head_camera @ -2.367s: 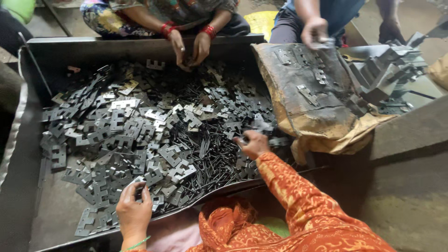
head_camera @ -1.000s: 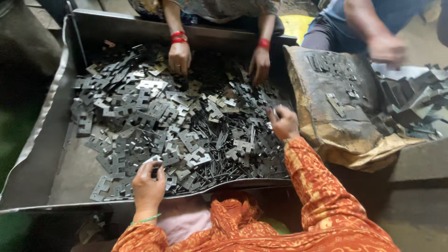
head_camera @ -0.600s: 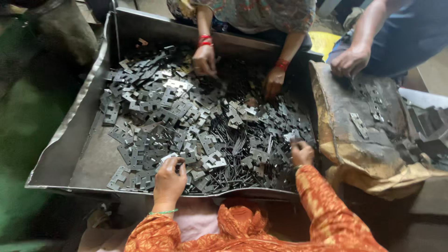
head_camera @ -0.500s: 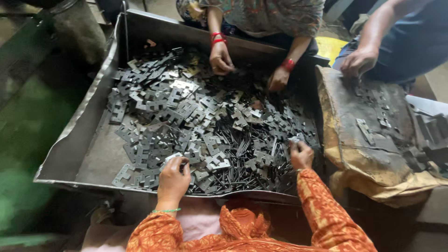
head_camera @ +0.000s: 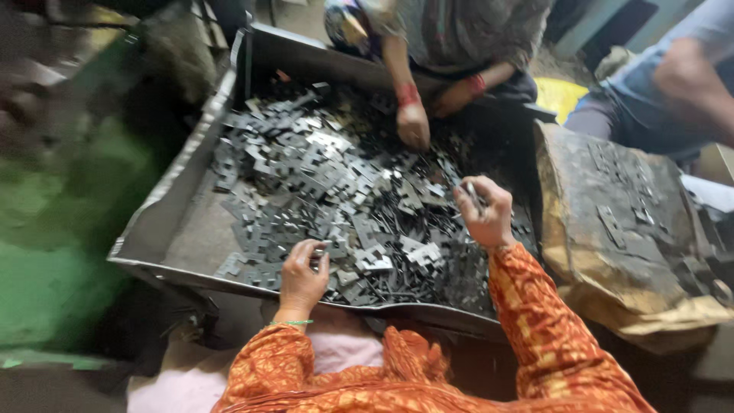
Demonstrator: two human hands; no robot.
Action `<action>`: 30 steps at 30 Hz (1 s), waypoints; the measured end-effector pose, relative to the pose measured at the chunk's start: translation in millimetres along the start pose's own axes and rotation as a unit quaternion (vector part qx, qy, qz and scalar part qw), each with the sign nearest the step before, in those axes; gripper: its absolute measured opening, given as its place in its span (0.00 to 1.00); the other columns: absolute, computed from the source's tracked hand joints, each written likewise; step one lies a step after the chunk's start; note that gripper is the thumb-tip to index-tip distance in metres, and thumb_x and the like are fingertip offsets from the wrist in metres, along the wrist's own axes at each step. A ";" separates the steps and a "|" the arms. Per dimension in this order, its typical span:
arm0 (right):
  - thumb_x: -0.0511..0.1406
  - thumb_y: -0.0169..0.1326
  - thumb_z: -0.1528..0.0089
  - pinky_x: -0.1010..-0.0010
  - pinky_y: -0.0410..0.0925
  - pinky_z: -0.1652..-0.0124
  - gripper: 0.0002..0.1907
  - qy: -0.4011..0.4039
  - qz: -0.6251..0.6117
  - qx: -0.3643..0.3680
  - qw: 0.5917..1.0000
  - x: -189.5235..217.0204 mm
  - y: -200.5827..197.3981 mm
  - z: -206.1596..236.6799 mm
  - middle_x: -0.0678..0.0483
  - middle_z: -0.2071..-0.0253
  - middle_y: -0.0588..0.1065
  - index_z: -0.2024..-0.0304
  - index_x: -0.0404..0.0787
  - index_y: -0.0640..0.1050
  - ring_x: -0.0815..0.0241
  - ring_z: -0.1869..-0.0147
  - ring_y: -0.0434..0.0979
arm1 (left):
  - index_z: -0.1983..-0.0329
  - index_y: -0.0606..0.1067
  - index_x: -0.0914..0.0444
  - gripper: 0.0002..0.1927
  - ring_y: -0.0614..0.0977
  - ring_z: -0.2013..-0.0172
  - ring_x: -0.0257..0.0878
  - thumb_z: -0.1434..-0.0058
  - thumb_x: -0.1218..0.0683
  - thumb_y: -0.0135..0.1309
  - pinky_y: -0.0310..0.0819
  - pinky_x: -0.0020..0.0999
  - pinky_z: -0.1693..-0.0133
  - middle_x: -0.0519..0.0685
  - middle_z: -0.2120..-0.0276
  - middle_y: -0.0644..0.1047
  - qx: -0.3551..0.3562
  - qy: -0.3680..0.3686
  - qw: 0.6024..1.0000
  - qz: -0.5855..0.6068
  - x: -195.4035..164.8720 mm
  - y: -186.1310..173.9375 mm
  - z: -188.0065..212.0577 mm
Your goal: The person sorts small metal parts and pins from a large bin, picking them up by hand and placing them into a cloth bag. The person also occasionally moves parts within the bin to access more items.
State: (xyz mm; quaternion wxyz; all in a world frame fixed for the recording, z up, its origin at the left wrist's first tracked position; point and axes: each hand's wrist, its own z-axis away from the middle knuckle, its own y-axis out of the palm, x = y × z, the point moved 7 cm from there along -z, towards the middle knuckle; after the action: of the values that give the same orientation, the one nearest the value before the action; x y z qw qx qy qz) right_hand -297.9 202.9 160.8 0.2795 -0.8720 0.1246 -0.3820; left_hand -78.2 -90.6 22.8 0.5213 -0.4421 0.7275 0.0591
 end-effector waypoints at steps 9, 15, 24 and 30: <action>0.23 0.58 0.38 0.74 0.73 0.51 0.09 -0.185 -0.160 0.135 0.960 166.6 105.7 -18.0 0.50 0.57 0.82 0.56 0.34 0.82 0.62 0.53 0.82 | 0.52 0.78 0.64 0.11 0.79 0.65 0.31 0.38 0.63 0.60 0.75 0.25 0.61 0.46 0.64 0.79 -0.159 -0.228 0.859 0.430 70.3 -121.2 46.3; 0.23 0.59 0.41 0.74 0.76 0.60 0.11 -0.220 -0.245 0.318 0.889 310.2 227.9 -35.2 0.51 0.61 0.84 0.57 0.36 0.85 0.64 0.60 0.84 | 0.57 0.77 0.58 0.11 0.77 0.68 0.29 0.43 0.59 0.61 0.74 0.24 0.65 0.41 0.66 0.78 -0.262 -0.361 0.742 0.501 85.1 -167.0 116.1; 0.24 0.67 0.49 0.68 0.77 0.63 0.11 -0.252 -0.279 0.525 0.764 392.4 408.7 12.7 0.50 0.64 0.85 0.64 0.35 0.87 0.63 0.62 0.83 | 0.56 0.79 0.61 0.09 0.76 0.71 0.31 0.41 0.59 0.62 0.72 0.26 0.67 0.44 0.68 0.78 -0.224 -0.366 0.742 0.515 70.7 -176.9 116.0; 0.33 0.71 0.50 0.50 0.72 0.58 0.24 -0.030 -0.101 0.449 0.887 335.1 459.5 10.9 0.57 0.52 0.86 0.49 0.44 0.85 0.36 0.56 0.83 | 0.56 0.78 0.61 0.10 0.76 0.71 0.31 0.40 0.59 0.61 0.72 0.27 0.67 0.44 0.68 0.78 -0.206 -0.344 0.754 0.520 83.2 -204.6 100.1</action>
State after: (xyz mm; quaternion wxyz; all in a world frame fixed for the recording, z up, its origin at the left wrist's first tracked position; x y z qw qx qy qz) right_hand -64.8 -310.7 87.1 0.6042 -0.6726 -0.1577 -0.3970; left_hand 131.2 -207.4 -12.9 0.5215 -0.0419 0.5868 0.6180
